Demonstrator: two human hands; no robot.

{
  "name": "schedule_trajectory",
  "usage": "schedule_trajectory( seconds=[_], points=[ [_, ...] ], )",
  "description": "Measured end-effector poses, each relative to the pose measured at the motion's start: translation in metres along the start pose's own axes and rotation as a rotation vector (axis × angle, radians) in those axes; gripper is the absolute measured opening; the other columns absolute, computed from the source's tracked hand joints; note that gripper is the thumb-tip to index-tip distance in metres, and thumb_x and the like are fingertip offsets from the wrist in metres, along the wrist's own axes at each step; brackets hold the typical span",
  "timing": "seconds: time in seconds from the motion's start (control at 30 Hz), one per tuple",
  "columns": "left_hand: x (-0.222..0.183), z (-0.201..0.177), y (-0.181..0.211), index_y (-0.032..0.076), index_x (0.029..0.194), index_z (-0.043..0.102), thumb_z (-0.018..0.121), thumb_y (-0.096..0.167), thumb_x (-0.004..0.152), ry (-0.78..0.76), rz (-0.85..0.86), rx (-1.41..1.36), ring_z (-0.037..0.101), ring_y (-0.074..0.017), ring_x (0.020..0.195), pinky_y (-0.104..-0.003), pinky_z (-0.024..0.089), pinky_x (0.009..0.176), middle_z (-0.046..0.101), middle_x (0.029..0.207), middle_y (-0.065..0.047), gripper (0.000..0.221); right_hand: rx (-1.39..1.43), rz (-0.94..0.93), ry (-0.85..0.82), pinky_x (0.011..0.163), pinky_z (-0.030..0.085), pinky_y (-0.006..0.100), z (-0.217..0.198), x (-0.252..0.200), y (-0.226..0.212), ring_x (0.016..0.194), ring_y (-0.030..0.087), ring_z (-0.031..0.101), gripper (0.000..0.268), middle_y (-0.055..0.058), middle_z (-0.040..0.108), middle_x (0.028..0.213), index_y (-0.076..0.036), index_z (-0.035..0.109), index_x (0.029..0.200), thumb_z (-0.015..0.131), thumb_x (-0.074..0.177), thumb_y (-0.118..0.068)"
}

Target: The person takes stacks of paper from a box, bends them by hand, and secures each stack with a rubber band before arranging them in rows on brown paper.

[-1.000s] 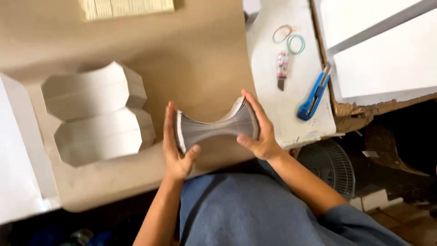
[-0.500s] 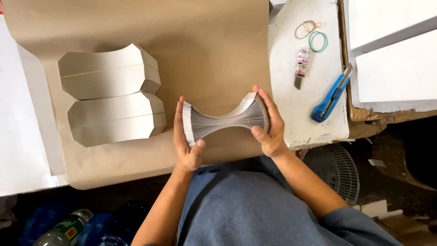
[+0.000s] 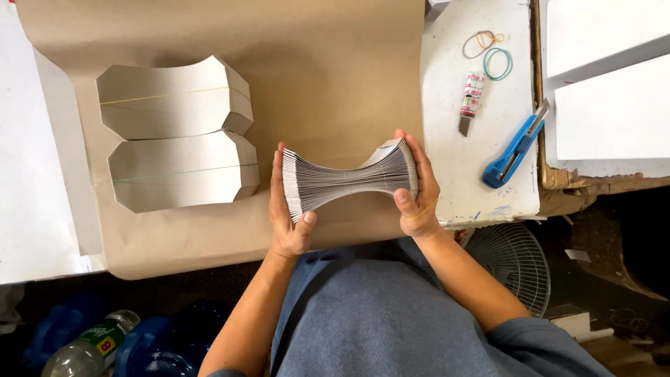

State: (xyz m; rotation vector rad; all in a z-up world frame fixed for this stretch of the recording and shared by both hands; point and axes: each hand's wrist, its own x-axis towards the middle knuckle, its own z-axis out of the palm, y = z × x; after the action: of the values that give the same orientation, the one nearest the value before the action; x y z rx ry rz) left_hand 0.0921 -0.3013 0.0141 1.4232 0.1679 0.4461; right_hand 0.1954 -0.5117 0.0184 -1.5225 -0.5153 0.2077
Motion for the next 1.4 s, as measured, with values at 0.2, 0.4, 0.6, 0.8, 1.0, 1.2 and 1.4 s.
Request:
schedule_trajectory(
  seconds=[0.2,0.4,0.6,0.8,1.0,1.2,1.4],
  points=[
    [-0.003,-0.003,-0.033,-0.004,0.147,0.049,0.051,0.070,0.096,0.235,0.075,0.457,0.051,-0.0272,0.126,-0.041,0.043,0.106,0.053,0.134,-0.016,0.089,-0.198,-0.088,0.147,0.115,0.047,0.035,0.001,0.021,0.005,0.127,0.023,0.061,0.079,0.016,0.063,0.131,0.004,0.054,0.132,0.041,0.106,-0.070],
    [0.029,0.001,-0.033,-0.004,0.111,0.056,0.047,0.084,0.092,0.360,0.086,0.463,0.055,-0.0185,0.088,-0.034,0.048,0.077,0.055,0.096,-0.009,0.090,-0.263,0.022,0.227,0.080,0.046,0.031,-0.009,0.052,0.025,0.086,0.017,0.056,0.068,0.009,0.064,0.091,0.001,0.062,0.099,0.041,0.106,-0.063],
    [0.029,0.007,-0.026,-0.004,0.109,0.056,0.054,0.082,0.091,0.402,0.046,0.505,0.054,-0.0156,0.078,-0.030,0.047,0.068,0.055,0.086,-0.006,0.087,-0.287,0.103,0.221,0.076,0.044,0.030,-0.017,0.068,0.026,0.081,0.016,0.054,0.067,0.008,0.062,0.083,0.002,0.064,0.092,0.043,0.105,-0.060],
    [0.023,0.009,-0.012,-0.006,0.127,0.055,0.054,0.083,0.091,0.217,0.143,0.263,0.060,-0.0177,0.091,-0.029,0.049,0.080,0.061,0.103,-0.012,0.095,-0.241,-0.244,0.057,0.091,0.056,0.030,-0.016,0.059,-0.025,0.100,0.020,0.069,0.086,0.014,0.066,0.114,0.003,0.063,0.124,0.041,0.100,-0.077],
    [-0.001,-0.022,-0.009,-0.004,0.154,0.042,0.077,0.048,0.090,-0.144,0.191,0.677,0.048,-0.0383,0.145,-0.046,0.045,0.120,0.049,0.155,-0.027,0.090,-0.412,-0.117,-0.305,0.128,0.033,0.041,-0.047,0.027,-0.033,0.153,0.032,0.040,0.092,0.023,0.037,0.164,0.003,0.027,0.161,0.078,0.094,-0.035],
    [-0.011,0.017,0.020,-0.003,0.164,0.017,0.049,-0.001,0.077,-0.044,-0.018,0.037,0.014,-0.0357,0.164,-0.046,0.015,0.134,0.017,0.174,-0.025,0.093,-0.006,0.133,-0.114,0.133,0.015,0.036,-0.027,0.002,-0.031,0.163,0.025,0.021,0.093,0.018,0.025,0.174,0.000,0.020,0.165,0.053,0.078,0.010],
    [-0.009,0.011,0.000,-0.003,0.166,0.009,0.043,0.000,0.076,-0.100,-0.090,0.003,0.021,-0.0344,0.164,-0.045,0.018,0.135,0.018,0.177,-0.023,0.097,0.104,0.195,-0.153,0.132,0.023,0.035,-0.040,0.003,-0.013,0.160,0.022,0.028,0.097,0.016,0.023,0.177,-0.003,0.019,0.167,0.047,0.076,0.010]
  ],
)
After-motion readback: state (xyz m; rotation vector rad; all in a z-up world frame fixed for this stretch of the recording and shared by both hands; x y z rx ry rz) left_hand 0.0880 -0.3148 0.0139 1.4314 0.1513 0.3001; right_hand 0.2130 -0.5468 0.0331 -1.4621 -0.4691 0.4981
